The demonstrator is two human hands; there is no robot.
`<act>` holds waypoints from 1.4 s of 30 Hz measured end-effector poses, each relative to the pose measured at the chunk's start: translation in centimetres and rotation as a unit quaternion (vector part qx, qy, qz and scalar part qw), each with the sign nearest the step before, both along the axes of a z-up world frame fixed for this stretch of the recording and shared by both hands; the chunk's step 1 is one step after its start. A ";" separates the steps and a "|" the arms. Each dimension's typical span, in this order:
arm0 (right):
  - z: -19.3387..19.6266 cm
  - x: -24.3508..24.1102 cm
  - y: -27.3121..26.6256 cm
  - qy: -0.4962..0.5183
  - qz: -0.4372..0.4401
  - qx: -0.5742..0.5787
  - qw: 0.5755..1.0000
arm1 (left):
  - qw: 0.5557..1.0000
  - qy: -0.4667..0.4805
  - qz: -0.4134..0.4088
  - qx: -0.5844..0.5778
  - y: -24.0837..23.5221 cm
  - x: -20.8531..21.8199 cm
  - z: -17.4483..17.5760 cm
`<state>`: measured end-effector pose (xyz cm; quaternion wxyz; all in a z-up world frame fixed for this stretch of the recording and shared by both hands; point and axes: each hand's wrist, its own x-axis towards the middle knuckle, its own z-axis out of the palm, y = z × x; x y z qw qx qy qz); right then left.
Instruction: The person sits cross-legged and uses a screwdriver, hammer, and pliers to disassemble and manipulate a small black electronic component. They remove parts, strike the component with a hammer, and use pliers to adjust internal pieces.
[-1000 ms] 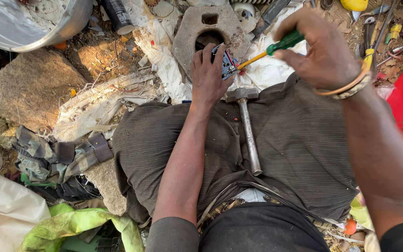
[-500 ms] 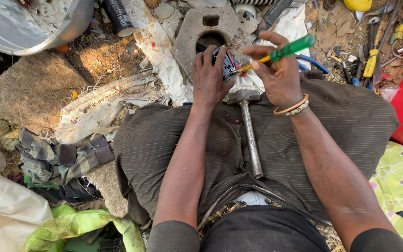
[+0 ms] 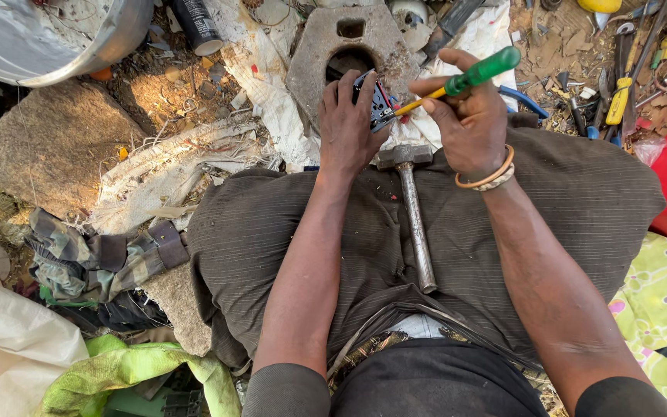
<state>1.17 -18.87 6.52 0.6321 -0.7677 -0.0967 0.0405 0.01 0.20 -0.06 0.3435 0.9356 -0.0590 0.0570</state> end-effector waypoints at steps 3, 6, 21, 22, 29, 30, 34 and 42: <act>0.3 0.1 0.2 -0.059 0.043 0.037 0.997 | 1.000 -0.002 0.003 0.001 0.0 -0.1 0.0; 0.6 0.3 0.1 -0.076 -0.040 -0.194 0.977 | 1.000 -0.002 0.003 0.006 0.0 -0.1 -0.2; 3.2 -0.3 -3.4 -0.137 0.268 -0.189 0.935 | 1.000 0.007 0.005 0.001 -0.1 0.0 -0.9; 2.7 -0.7 -3.8 -0.081 0.273 -0.257 0.924 | 1.000 0.006 0.004 -0.004 -0.1 -0.2 -0.9; -1.3 -1.3 -4.6 0.052 0.249 -0.279 0.926 | 0.999 -0.026 0.007 -0.027 0.1 -0.5 1.0; -1.5 -1.3 -4.4 0.090 0.223 -0.197 0.950 | 0.999 -0.030 0.009 -0.028 -0.1 -0.9 1.7; -1.9 -2.4 -1.5 0.339 0.042 0.361 0.867 | 0.996 -0.061 0.002 -0.069 -1.0 -3.2 5.7; 1.4 -6.3 2.7 0.386 -0.038 0.575 0.721 | 0.992 -0.095 -0.048 -0.070 -0.9 -7.5 11.4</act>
